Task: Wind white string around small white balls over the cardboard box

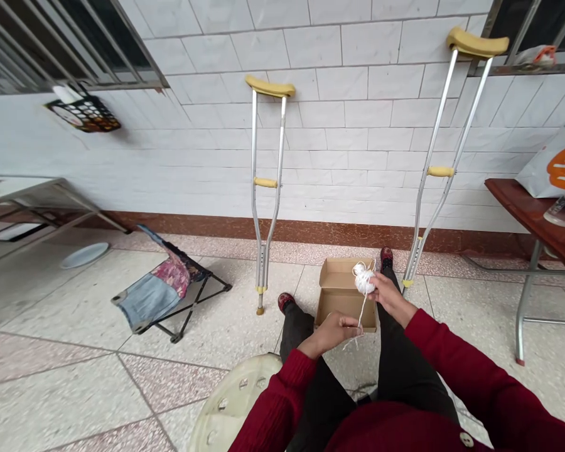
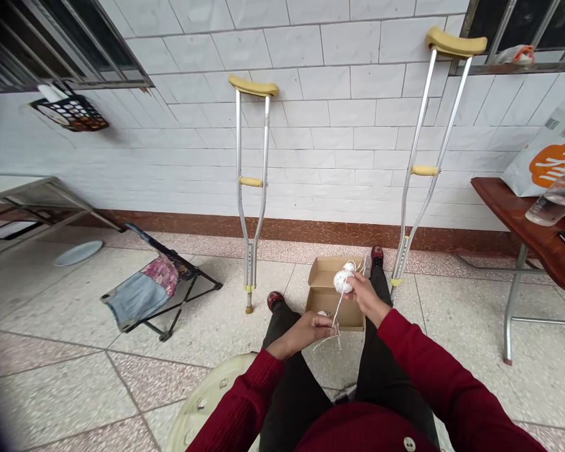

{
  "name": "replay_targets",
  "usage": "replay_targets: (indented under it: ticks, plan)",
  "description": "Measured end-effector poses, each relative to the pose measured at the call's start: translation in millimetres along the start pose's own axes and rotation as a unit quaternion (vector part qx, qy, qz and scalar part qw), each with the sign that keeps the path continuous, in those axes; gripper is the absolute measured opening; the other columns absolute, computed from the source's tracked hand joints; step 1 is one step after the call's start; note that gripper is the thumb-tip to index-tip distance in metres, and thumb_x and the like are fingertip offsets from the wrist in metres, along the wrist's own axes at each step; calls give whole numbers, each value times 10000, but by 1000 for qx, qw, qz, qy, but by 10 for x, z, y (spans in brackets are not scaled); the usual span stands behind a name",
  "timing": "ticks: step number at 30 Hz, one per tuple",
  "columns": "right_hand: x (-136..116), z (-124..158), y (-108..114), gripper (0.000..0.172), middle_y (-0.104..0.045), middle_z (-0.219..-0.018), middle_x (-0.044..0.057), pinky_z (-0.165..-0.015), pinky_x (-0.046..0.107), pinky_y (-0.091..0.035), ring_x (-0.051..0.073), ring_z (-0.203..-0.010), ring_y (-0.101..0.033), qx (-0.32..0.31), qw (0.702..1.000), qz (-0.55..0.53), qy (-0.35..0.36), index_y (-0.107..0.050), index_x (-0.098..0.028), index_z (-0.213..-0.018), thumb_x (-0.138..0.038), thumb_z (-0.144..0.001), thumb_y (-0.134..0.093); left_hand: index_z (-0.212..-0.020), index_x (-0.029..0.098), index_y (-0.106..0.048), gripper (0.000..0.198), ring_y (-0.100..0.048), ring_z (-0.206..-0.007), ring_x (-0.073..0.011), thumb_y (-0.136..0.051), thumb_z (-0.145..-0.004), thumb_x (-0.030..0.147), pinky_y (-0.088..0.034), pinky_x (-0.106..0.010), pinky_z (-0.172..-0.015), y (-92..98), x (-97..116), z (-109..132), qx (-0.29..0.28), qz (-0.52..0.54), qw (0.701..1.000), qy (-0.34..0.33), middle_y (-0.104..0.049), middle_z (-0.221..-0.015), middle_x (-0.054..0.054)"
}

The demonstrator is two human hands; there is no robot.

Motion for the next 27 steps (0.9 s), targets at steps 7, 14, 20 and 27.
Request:
replay_targets:
  ticks: [7,14,20,27]
  plan:
    - [-963,4,-62,318,-658,-698,8,-410,190,-419,108,-502,-572,-60,986,-77,132,-591,-181,-1021,-190,-705,-624,-1052,126,-637,434,-643,-805,-196,-652,-766,453,-451,-347,-872,470,-254,194,101,211,972,3,-707,-797,-73]
    - [-1515,-55,266,174,-635,-624,5,-379,182,-398,101,-473,-550,35,969,-139,202,-579,-164,-852,-222,-693,-617,-967,130,-651,322,-670,-790,-234,-530,-768,352,-496,-354,-796,926,-655,287,197,116,971,74,-714,-771,-76]
    - [-1585,68,274,324,-644,-704,-11,-350,173,-376,78,-432,-534,59,965,-36,253,-612,-166,-981,-258,-672,-641,-1199,171,-590,469,-606,-1096,-279,-592,-731,201,-423,-389,-978,1050,-543,82,250,-174,948,91,-672,-1157,-118]
    - [-1522,106,-80,476,-617,-765,-1,-353,183,-373,75,-438,-496,43,946,115,300,-637,-187,-1135,-229,-661,-623,-1187,176,-609,379,-571,-1160,-219,-525,-888,392,-408,-333,-1018,582,880,-413,265,40,951,-155,-642,-1226,-82]
Point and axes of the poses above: each hand's wrist, its own z-axis away from the middle knuckle, its own y-axis out of the back of the hand, x = y × z, the point moved 5 cm from there along -z, towards the middle knuckle
